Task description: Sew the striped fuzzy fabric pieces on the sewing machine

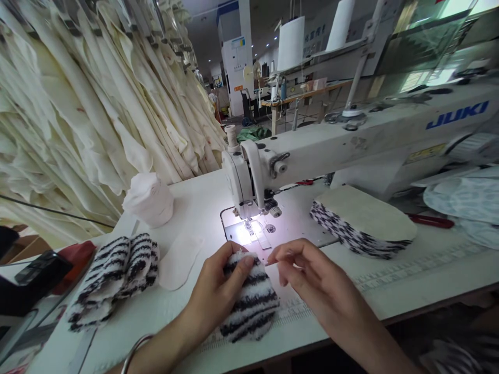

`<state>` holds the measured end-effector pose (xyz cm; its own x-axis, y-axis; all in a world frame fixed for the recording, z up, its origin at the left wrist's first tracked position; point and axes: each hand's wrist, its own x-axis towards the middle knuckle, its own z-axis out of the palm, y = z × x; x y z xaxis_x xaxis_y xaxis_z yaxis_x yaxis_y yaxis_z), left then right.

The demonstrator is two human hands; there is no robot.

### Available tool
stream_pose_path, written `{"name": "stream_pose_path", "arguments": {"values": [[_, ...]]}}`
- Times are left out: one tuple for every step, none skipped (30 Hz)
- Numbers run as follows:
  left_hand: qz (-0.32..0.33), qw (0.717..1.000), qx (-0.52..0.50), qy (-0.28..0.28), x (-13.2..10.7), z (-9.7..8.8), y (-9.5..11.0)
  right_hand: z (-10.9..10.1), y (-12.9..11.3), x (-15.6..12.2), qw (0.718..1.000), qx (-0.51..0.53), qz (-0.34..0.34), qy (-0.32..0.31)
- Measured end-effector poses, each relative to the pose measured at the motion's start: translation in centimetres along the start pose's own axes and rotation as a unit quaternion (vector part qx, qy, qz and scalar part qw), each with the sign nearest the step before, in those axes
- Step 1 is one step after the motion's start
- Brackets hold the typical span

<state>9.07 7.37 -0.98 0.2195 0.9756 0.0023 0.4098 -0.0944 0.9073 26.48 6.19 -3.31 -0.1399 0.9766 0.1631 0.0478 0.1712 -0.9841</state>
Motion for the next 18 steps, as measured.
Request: {"name": "stream_pose_path", "arguments": {"values": [[0.009, 1.000, -0.001, -0.001, -0.1, 0.1, 0.0, 0.2, 0.1, 0.1, 0.999, -0.045, -0.023, 0.013], [0.019, 1.000, -0.001, 0.001, -0.2, 0.2, 0.1, 0.5, 0.3, 0.2, 0.994, -0.090, -0.052, 0.022], [0.027, 1.000, 0.001, 0.004, -0.3, 0.2, 0.0, 0.7, 0.4, 0.3, 0.988, -0.126, -0.078, 0.027], [0.033, 0.999, 0.005, 0.008, -0.4, 0.3, 0.0, 0.8, 0.5, 0.3, 0.983, -0.152, -0.096, 0.029], [0.037, 0.999, 0.007, 0.013, -0.5, 0.4, 0.0, 0.8, 0.5, 0.3, 0.980, -0.165, -0.105, 0.029], [0.039, 0.999, 0.009, 0.017, -0.6, 0.4, -0.1, 0.8, 0.4, 0.3, 0.980, -0.166, -0.101, 0.027], [0.040, 0.999, 0.011, 0.019, -0.7, 0.4, -0.2, 0.8, 0.4, 0.3, 0.983, -0.156, -0.091, 0.022], [0.040, 0.999, 0.013, 0.021, -0.7, 0.4, -0.3, 0.8, 0.3, 0.2, 0.988, -0.136, -0.076, 0.017], [0.042, 0.999, 0.015, 0.024, -0.8, 0.5, -0.4, 0.7, 0.2, 0.1, 0.992, -0.107, -0.058, 0.016], [0.044, 0.998, 0.018, 0.028, -0.8, 0.5, -0.4, 0.7, 0.2, 0.0, 0.996, -0.073, -0.040, 0.019], [0.046, 0.998, 0.023, 0.034, -0.8, 0.4, -0.5, 0.6, 0.1, 0.0, 0.999, -0.030, -0.019, 0.026], [0.048, 0.998, 0.027, 0.042, -0.7, 0.4, -0.6, 0.6, 0.0, -0.1, 0.999, 0.020, 0.003, 0.036], [0.050, 0.997, 0.030, 0.048, -0.7, 0.4, -0.6, 0.6, -0.1, -0.2, 0.996, 0.078, 0.025, 0.041], [0.050, 0.997, 0.033, 0.055, -0.7, 0.3, -0.6, 0.6, -0.2, -0.2, 0.989, 0.138, 0.048, 0.040], [0.049, 0.996, 0.035, 0.059, -0.6, 0.3, -0.6, 0.6, -0.3, -0.2, 0.978, 0.195, 0.067, 0.031], [0.049, 0.996, 0.035, 0.063, -0.6, 0.2, -0.6, 0.6, -0.4, -0.3, 0.967, 0.240, 0.082, 0.016], [0.048, 0.996, 0.034, 0.066, -0.5, 0.2, -0.5, 0.6, -0.5, -0.3, 0.961, 0.262, 0.092, 0.001], [0.047, 0.996, 0.031, 0.069, -0.5, 0.2, -0.4, 0.6, -0.5, -0.3, 0.962, 0.256, 0.095, -0.008]]}}
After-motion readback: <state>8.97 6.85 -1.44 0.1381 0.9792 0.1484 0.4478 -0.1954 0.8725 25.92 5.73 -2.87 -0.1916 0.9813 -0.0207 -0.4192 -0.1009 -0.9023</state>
